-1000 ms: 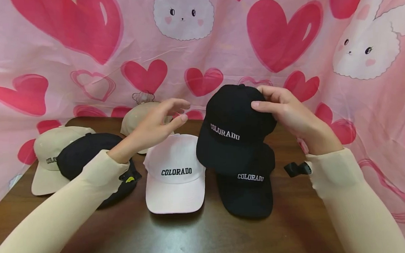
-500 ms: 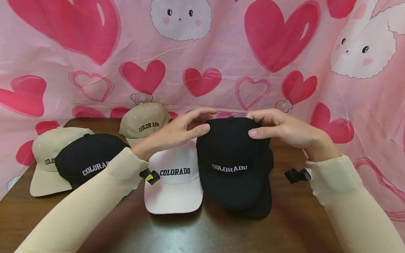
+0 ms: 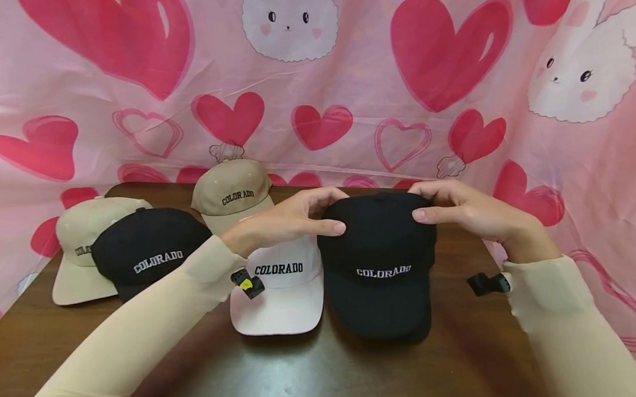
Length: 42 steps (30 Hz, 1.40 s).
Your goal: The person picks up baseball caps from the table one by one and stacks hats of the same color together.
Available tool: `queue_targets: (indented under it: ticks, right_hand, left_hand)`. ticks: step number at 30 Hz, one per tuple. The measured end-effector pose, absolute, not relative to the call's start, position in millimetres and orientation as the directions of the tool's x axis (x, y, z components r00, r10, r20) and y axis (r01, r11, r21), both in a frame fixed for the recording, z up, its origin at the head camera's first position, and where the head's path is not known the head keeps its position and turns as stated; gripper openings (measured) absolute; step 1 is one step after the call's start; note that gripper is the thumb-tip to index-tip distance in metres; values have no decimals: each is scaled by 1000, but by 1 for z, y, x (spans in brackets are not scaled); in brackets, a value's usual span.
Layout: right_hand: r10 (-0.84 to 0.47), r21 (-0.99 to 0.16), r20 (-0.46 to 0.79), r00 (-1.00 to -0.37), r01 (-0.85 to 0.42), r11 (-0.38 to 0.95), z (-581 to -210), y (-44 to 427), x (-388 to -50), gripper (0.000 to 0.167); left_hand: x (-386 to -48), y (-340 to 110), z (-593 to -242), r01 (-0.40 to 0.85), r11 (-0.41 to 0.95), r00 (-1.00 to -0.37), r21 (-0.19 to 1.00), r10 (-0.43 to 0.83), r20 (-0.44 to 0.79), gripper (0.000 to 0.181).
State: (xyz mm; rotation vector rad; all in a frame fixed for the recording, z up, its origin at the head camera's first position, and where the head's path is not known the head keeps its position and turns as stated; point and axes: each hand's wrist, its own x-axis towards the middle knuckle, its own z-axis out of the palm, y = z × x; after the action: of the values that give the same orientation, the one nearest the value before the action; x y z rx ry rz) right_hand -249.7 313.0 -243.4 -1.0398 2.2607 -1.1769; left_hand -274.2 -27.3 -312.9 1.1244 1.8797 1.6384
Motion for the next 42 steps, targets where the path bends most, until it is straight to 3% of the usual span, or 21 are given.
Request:
queue_targets:
  ticks: [6, 12, 17, 27, 37, 42]
  right_hand:
    - [-605, -690, -23, -796, -425, 585, -247, 327, -242, 10]
    - [-537, -705, -39, -842, -358, 612, -257, 343, -243, 10]
    - [-515, -761, -131, -847, -247, 599, -269, 355, -248, 17]
    - [-462, -751, -323, -826, -73, 656, -299, 370, -259, 32]
    - [-510, -813, -310, -802, -54, 580, -325, 381, -272, 24]
    - [-625, -866, -257, -737, -111, 488, -335, 403, -271, 19]
  left_hand:
    - [-271, -10, -317, 236, -45, -631, 971, 752, 189, 38]
    - [-269, 9, -322, 127, -53, -681, 990, 721, 126, 44]
    - [-269, 26, -334, 45, -27, -728, 999, 683, 52, 41]
    - [-272, 50, -361, 30, 158, -810, 987, 582, -68, 37]
    - [-272, 58, -368, -26, 232, -871, 972, 472, -135, 32]
    - [-272, 61, -372, -42, 249, -876, 968, 457, -155, 31]
